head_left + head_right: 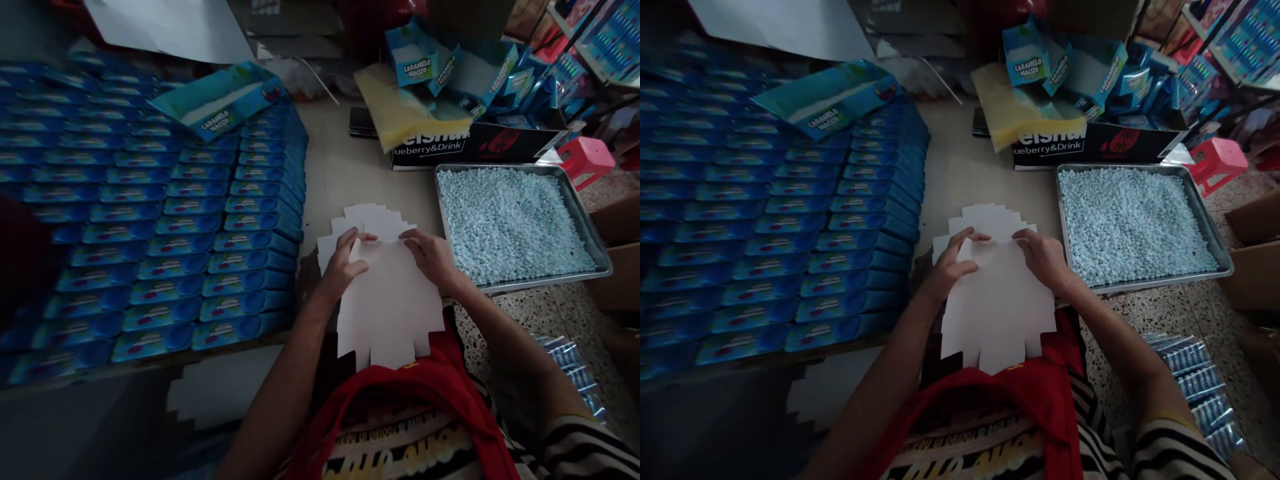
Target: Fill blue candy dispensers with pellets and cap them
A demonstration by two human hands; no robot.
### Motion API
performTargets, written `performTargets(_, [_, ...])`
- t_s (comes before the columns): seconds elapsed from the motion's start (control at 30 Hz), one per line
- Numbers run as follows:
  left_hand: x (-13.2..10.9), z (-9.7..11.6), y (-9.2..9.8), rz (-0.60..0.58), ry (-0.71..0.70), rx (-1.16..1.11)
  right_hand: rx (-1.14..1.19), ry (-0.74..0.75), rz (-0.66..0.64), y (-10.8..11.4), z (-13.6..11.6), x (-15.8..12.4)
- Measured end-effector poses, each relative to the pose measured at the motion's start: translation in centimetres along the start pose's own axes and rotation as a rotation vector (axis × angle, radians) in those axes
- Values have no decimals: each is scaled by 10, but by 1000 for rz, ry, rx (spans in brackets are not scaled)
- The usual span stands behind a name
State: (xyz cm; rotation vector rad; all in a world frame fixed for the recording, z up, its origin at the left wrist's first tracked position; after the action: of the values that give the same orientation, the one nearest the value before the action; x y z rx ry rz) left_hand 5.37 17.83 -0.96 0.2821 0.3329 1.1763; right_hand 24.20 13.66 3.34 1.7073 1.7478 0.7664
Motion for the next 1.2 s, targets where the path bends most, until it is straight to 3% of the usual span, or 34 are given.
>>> performTargets(0.17, [-10,1,-11,63,85,-428,-181,-41,-113,-20,-5,23])
performTargets(0.33, [-10,5,5,356,25,-274,-121,-49,-56,-32,-5,27])
performTargets(0.43, [-9,8,9,427,4,-167,-103,-117,17,-24,-2,19])
performTargets(0.53, [-3,14,10,414,-9,-49,-104,-88,-2,-18,-5,14])
performTargets(0.7, [5,13,18,319,119,134,-92,14,-167,-14,-10,25])
performTargets(0.83, [3,11,21,223,221,227,-36,12,-287,-13,-18,38])
performTargets(0.9, [2,16,20,187,257,378,-71,13,-320,-14,-25,46])
performTargets(1.07, [7,41,6,72,241,793,-445,91,-457,-35,-41,71])
performTargets(1.2, [7,35,11,150,267,735,-581,320,-592,-61,-55,82])
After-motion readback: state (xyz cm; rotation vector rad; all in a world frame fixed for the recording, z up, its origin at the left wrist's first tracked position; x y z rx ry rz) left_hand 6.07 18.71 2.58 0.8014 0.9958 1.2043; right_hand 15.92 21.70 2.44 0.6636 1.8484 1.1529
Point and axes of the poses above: each hand's wrist, its own x-axis towards the middle knuckle, its own y-axis out of the back of the hand, z = x × y, the point moved 10 cm from there along x, towards the middle knuckle, and after that the axes turned 9 degrees about x, right-handed, at the moved point
